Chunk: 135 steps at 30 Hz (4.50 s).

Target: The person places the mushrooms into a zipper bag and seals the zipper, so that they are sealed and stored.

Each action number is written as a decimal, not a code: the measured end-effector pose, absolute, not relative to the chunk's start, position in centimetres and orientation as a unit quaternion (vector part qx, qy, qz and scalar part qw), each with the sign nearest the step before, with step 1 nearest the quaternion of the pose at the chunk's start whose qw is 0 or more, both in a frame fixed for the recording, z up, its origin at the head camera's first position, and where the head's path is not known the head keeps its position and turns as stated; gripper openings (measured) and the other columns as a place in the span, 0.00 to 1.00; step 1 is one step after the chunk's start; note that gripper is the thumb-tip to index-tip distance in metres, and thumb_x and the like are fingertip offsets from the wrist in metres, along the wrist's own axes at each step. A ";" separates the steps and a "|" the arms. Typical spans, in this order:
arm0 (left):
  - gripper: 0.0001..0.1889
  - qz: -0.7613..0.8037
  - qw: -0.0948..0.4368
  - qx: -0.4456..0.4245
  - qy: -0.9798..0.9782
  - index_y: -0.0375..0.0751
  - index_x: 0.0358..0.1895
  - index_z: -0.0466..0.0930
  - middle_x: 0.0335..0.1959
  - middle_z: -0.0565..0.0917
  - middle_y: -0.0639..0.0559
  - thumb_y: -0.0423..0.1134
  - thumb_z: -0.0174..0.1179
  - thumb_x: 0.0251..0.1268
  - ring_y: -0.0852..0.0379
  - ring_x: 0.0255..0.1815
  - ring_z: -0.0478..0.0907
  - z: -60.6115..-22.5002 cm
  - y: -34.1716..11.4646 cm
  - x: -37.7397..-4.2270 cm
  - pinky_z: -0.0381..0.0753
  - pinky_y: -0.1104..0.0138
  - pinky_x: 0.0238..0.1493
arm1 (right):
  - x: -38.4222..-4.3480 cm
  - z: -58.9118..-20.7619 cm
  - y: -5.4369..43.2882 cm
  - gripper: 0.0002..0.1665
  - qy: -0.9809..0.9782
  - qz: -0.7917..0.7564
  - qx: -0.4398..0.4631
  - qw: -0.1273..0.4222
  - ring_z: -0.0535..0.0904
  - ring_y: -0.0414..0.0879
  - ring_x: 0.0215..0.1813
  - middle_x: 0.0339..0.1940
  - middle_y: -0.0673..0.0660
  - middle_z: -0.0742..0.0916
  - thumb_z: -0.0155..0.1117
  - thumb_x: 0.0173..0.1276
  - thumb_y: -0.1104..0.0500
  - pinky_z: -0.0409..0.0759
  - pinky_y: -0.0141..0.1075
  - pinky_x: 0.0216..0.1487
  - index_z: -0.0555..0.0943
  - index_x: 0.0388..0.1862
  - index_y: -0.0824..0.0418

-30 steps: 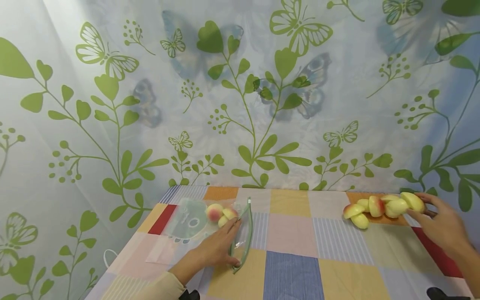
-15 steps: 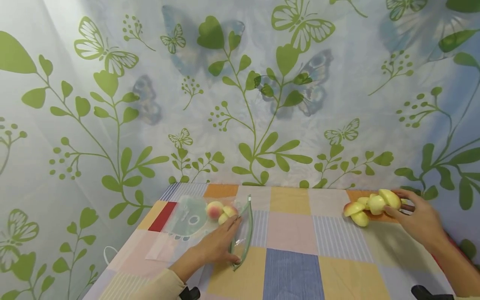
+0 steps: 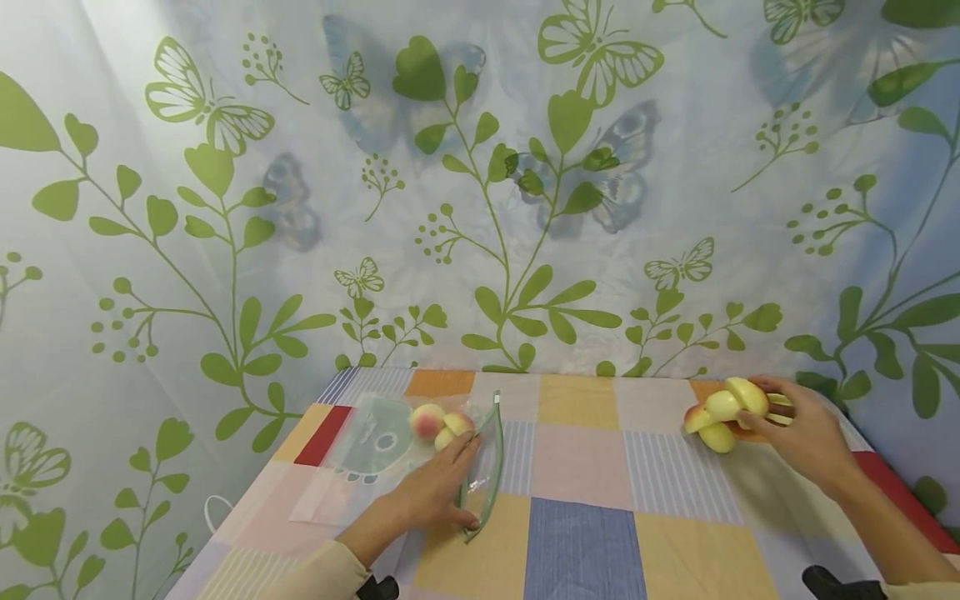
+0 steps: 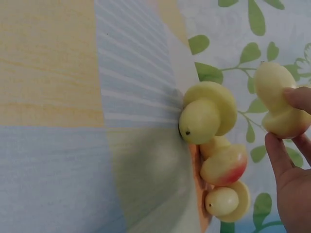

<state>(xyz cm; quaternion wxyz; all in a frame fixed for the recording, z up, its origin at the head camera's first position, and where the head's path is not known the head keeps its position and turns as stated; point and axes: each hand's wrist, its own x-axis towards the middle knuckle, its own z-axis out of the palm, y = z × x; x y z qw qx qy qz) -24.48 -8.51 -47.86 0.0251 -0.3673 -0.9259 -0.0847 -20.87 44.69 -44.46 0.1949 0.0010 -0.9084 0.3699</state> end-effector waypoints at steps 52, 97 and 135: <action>0.65 -0.083 0.039 -0.365 -0.927 0.30 0.81 0.51 0.79 0.59 0.38 0.56 0.83 0.46 0.46 0.75 0.65 -48.0 -8.6 -24.5 0.68 0.60 0.72 | -24.5 -45.3 34.5 0.32 -0.877 0.417 0.178 0.158 0.83 0.70 0.52 0.60 0.68 0.80 0.76 0.67 0.61 0.85 0.31 0.42 0.75 0.67 0.67; 0.67 -0.090 0.032 -0.372 -0.923 0.30 0.81 0.49 0.79 0.58 0.36 0.57 0.83 0.45 0.45 0.76 0.64 -48.1 -8.7 -24.6 0.67 0.60 0.72 | -28.1 -47.8 22.6 0.32 -0.832 0.493 0.242 0.078 0.83 0.63 0.55 0.61 0.65 0.81 0.76 0.65 0.66 0.86 0.42 0.52 0.77 0.66 0.64; 0.65 -0.088 0.021 -0.376 -0.922 0.28 0.81 0.49 0.81 0.55 0.34 0.58 0.81 0.48 0.43 0.78 0.60 -47.2 -8.7 -25.0 0.65 0.58 0.74 | -30.6 -50.4 14.1 0.27 -0.832 0.496 0.227 0.101 0.86 0.56 0.48 0.48 0.59 0.83 0.81 0.58 0.67 0.87 0.36 0.46 0.83 0.56 0.67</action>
